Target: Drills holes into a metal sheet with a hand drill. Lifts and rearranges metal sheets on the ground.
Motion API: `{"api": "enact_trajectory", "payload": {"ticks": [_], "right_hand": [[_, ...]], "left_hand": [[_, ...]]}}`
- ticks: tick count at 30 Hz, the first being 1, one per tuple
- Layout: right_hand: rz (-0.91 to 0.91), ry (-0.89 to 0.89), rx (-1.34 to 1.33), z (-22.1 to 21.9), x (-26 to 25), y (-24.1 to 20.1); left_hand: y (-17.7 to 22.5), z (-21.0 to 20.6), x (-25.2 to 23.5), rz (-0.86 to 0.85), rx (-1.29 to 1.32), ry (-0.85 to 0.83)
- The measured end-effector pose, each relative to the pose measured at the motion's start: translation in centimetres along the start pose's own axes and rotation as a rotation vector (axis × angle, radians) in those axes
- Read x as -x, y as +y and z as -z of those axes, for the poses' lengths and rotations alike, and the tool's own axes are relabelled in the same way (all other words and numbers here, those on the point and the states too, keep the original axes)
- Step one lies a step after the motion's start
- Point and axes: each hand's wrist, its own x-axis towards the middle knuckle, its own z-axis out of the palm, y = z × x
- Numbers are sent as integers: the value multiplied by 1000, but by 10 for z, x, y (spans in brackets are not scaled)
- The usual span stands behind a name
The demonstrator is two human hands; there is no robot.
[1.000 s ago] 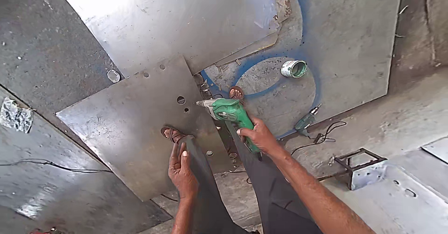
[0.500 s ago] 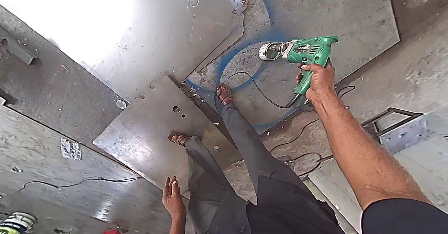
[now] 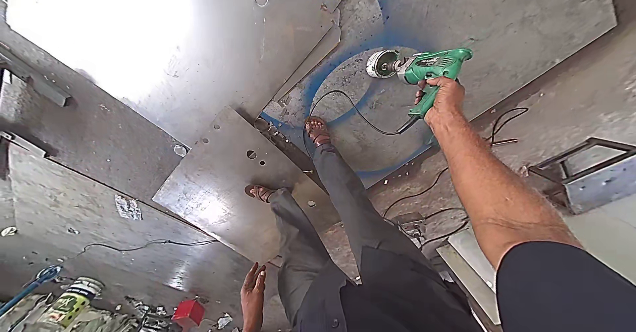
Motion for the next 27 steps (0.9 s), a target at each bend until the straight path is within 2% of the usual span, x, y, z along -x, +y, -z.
{"api": "enact_trajectory", "payload": {"ticks": [10,15,18,21,24,27], "right_hand": [[-7,-6,-15,1,-5,-1],[61,-55,99,21,42,-12],[131,-174,323,42,90,-18],[277,-348,648,58,127,-24],[451,-541,1106,68,165,-33],[640,-813,1397,63,211,-40]], "left_hand": [[13,-9,19,38,37,13],[-4,-28,30,-70,52,45],[-6,-44,31,-51,129,84],[15,-68,26,-62,302,87],[71,-107,27,-136,515,-13],[128,-157,41,-73,765,-227]]}}
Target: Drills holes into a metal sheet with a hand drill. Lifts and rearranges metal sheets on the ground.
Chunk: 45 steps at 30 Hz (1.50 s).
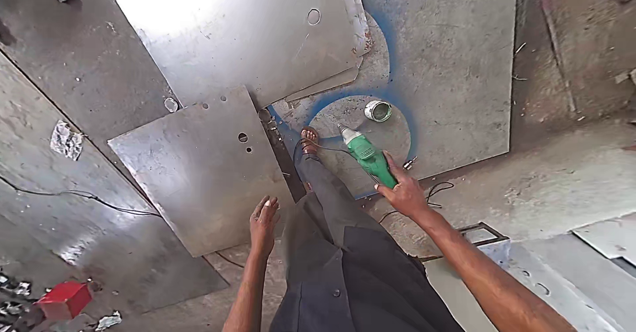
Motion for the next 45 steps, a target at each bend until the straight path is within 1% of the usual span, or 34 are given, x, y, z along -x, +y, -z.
{"api": "enact_trajectory", "payload": {"ticks": [3,4,5,7,8,9,11,12,13,14,16,18,20,22,24,26,28,30,32,35,37,39,41,43,45], "right_hand": [[307,-194,151,-9,19,-40],[433,-247,194,-14,27,-49],[558,-303,224,-18,35,-57],[796,-415,288,-28,42,-68],[897,-470,326,-33,46,-68],[978,-529,362,-39,54,-66],[1080,-635,419,-48,64,-58],[1080,-691,423,-50,68,-55],[1030,-757,419,-51,76,-53],[929,-824,420,-51,80,-54],[659,-912,410,-57,86,-56],[414,-932,392,-73,86,-55],[219,-917,330,-96,80,-52],[129,-884,306,-118,72,-43],[98,-815,260,-133,61,-28],[108,-763,236,-139,43,-8],[117,-715,188,-145,21,10],[100,-647,113,-152,-4,32],[85,-558,76,-165,-35,51],[38,-384,59,-197,-91,77],[31,-234,-20,-233,-151,91],[15,-107,-167,-265,-202,105],[7,3,-275,-293,-247,117],[7,87,-342,-314,-282,129],[-13,186,-322,-326,-314,138]], "left_hand": [[-4,-59,1,211,233,-170],[-9,-70,4,267,335,-229],[-15,-76,8,298,448,-279],[-28,-78,12,256,713,-354],[-37,-75,16,213,847,-349],[-52,-69,24,187,946,-307],[-76,-63,39,172,1032,-151],[-88,-61,46,157,1051,-98],[-103,-58,54,135,1078,-69],[-117,-57,60,98,1109,-69],[-140,-58,69,17,1140,-86],[-159,-65,78,-57,1125,-97],[-172,-79,80,-98,1088,-75],[-181,-94,76,-152,1008,-51],[-188,-107,63,-208,944,-55],[-193,-118,43,-238,901,-65],[-195,-131,22,-283,824,-40],[-203,-148,6,-288,699,-7],[-218,-168,-8,-261,642,62],[-261,-198,-16,-163,625,175],[-295,-212,-26,-96,546,168],[-324,-222,-33,-6,482,139],[-328,-227,-42,86,491,116],[-323,-228,-42,76,515,98],[-318,-230,-43,57,548,62]]}}
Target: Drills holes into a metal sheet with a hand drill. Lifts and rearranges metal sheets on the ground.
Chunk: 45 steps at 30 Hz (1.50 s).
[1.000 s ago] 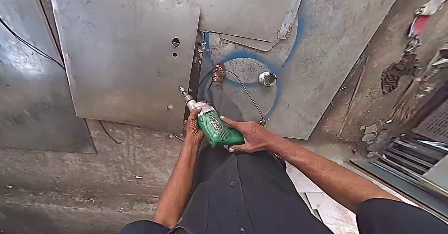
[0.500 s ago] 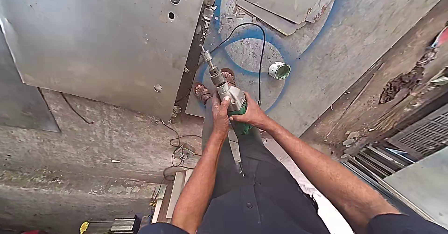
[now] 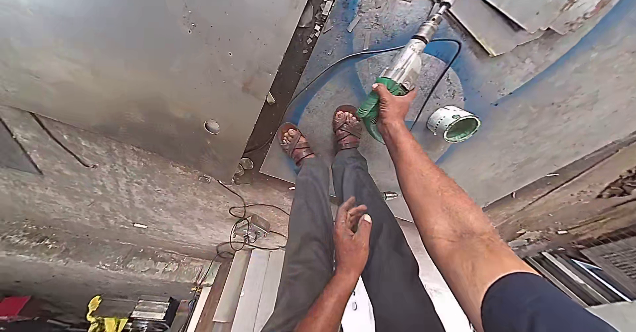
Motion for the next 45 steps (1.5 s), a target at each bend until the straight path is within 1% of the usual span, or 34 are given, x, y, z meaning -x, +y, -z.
{"api": "enact_trajectory", "payload": {"ticks": [2,5,8,10,11,13,14,15,16,17,18,19,20,21,22,24,25,26,28,31,33,35,38,40,42,45], "right_hand": [[-36,93,69,-6,-20,7],[-69,170,128,-6,-39,14],[-55,204,103,-6,-47,24],[-63,240,156,-6,-52,27],[-83,267,214,-8,-50,27],[-98,332,429,-6,-42,16],[-44,345,548,-8,-35,1],[61,303,625,-11,-19,-16],[190,202,639,-17,-3,-32],[298,30,611,-25,10,-44],[360,-166,583,-35,17,-50],[373,-355,548,-48,22,-54],[328,-508,503,-64,27,-59],[254,-604,446,-83,29,-64],[168,-654,389,-103,29,-70],[-37,-662,258,-142,30,-80],[-131,-655,200,-162,29,-86],[-198,-649,154,-181,26,-95],[-282,-667,111,-204,26,-104],[-365,-675,22,-225,37,-120],[-403,-637,-18,-225,45,-125],[-374,-643,-15,-225,47,-133],[-282,-722,19,-222,52,-144],[-177,-859,15,-222,58,-160],[-34,-988,11,-225,66,-187],[154,-1080,110,-227,85,-236]], "left_hand": [[2,-2,1,39,45,-34],[8,-3,2,71,86,-40],[17,0,1,53,146,-1],[26,3,-4,47,206,39],[31,7,-6,47,242,64],[43,19,-10,64,373,130],[51,27,-17,81,462,170],[59,39,-24,108,539,215],[64,53,-35,130,602,255],[65,70,-51,142,642,287],[59,90,-71,155,661,320],[47,112,-94,177,666,366],[31,136,-118,212,670,421],[15,159,-144,266,692,485],[0,183,-169,326,732,540],[-25,232,-210,390,822,633],[-29,252,-228,380,858,663],[-29,265,-246,358,893,672],[-24,281,-265,300,967,628],[-3,289,-275,205,1124,601],[4,287,-267,178,1243,655],[10,282,-261,124,1311,723],[14,280,-239,-32,1340,803],[22,291,-221,-168,1292,780],[36,309,-199,-292,1201,725],[70,329,-160,-355,1073,654]]}}
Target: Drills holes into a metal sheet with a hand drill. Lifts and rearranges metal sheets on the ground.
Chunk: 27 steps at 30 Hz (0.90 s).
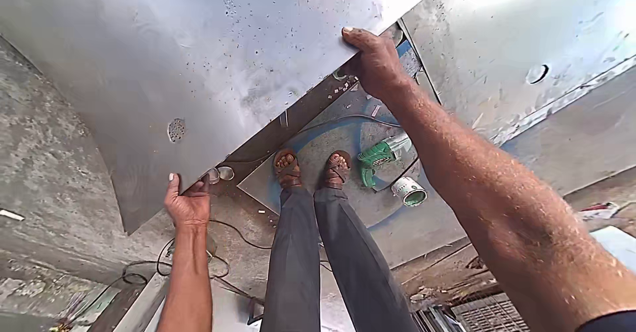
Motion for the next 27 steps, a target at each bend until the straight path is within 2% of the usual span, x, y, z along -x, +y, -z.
{"api": "enact_trajectory", "payload": {"ticks": [3,6,9,13,17,22,27], "right_hand": [[-4,-6,73,-14,1,-52],[73,-23,104,-14,-14,-99],[89,-52,96,8,-19,-125],[108,-27,115,40,-27,-145],[56,55,125,68,-23,-145],[-5,127,75,100,-20,-101],[6,118,-42,123,-34,-52]], "left_hand": [[45,-23,24,-38,-49,-95],[70,-59,40,-60,-50,-162],[70,-80,55,-43,-23,-245],[48,-107,65,-13,11,-262],[17,-122,63,28,32,-247],[-20,-121,53,62,41,-225],[-64,-109,46,178,115,-175]]}}
